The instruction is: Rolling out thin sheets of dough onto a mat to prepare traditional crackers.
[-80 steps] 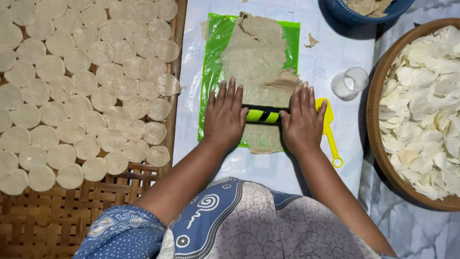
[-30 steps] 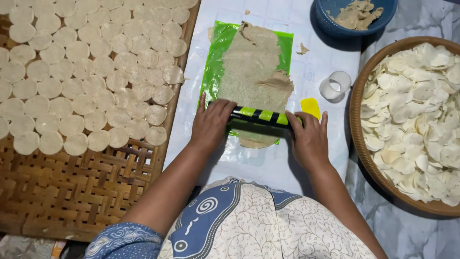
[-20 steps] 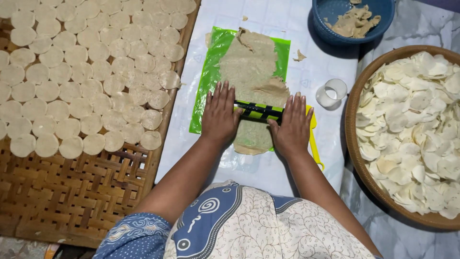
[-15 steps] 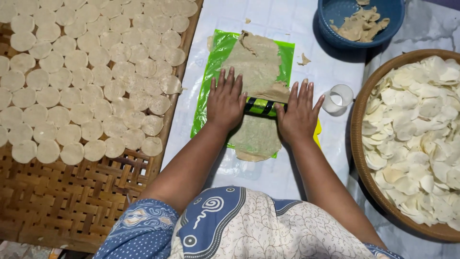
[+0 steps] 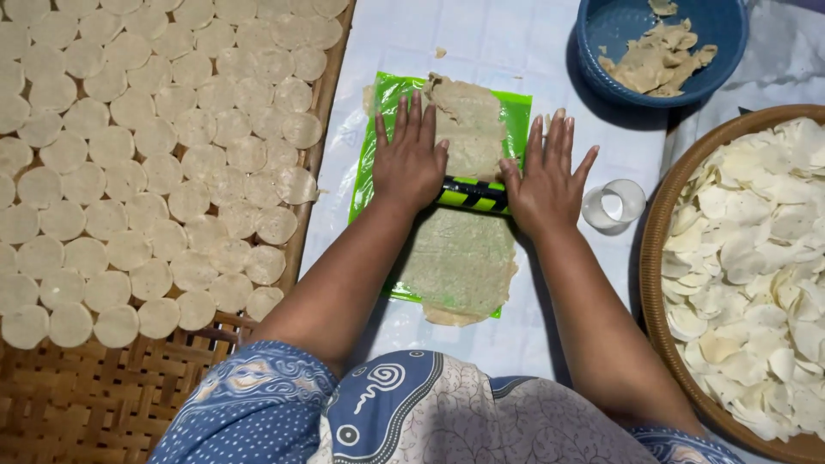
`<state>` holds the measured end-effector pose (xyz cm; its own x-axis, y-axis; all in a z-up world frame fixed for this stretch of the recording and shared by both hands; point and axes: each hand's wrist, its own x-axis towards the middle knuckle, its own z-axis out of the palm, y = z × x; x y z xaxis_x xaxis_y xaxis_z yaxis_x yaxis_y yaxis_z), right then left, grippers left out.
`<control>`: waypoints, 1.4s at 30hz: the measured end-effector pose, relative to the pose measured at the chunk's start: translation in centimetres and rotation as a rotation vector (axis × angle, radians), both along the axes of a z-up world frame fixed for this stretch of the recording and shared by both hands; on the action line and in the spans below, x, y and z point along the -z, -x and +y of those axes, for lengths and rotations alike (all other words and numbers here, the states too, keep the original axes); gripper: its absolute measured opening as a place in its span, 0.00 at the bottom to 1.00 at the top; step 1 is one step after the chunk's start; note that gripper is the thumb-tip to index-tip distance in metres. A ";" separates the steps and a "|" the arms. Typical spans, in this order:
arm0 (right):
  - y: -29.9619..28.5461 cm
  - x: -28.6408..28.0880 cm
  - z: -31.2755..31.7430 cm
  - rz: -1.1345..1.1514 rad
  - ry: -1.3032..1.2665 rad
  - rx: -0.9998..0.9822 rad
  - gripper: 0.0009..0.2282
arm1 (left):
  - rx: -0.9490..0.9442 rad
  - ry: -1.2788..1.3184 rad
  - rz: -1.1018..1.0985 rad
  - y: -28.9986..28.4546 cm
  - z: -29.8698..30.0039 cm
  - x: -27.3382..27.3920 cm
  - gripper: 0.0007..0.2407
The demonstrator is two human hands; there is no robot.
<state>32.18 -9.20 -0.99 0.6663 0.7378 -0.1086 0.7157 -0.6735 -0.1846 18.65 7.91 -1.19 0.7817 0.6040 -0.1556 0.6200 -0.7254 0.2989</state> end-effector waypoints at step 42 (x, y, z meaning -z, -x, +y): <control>0.0 -3.1 -4.8 0.090 -0.157 -0.073 0.30 | 0.267 -0.111 -0.496 3.5 -2.1 -1.5 0.23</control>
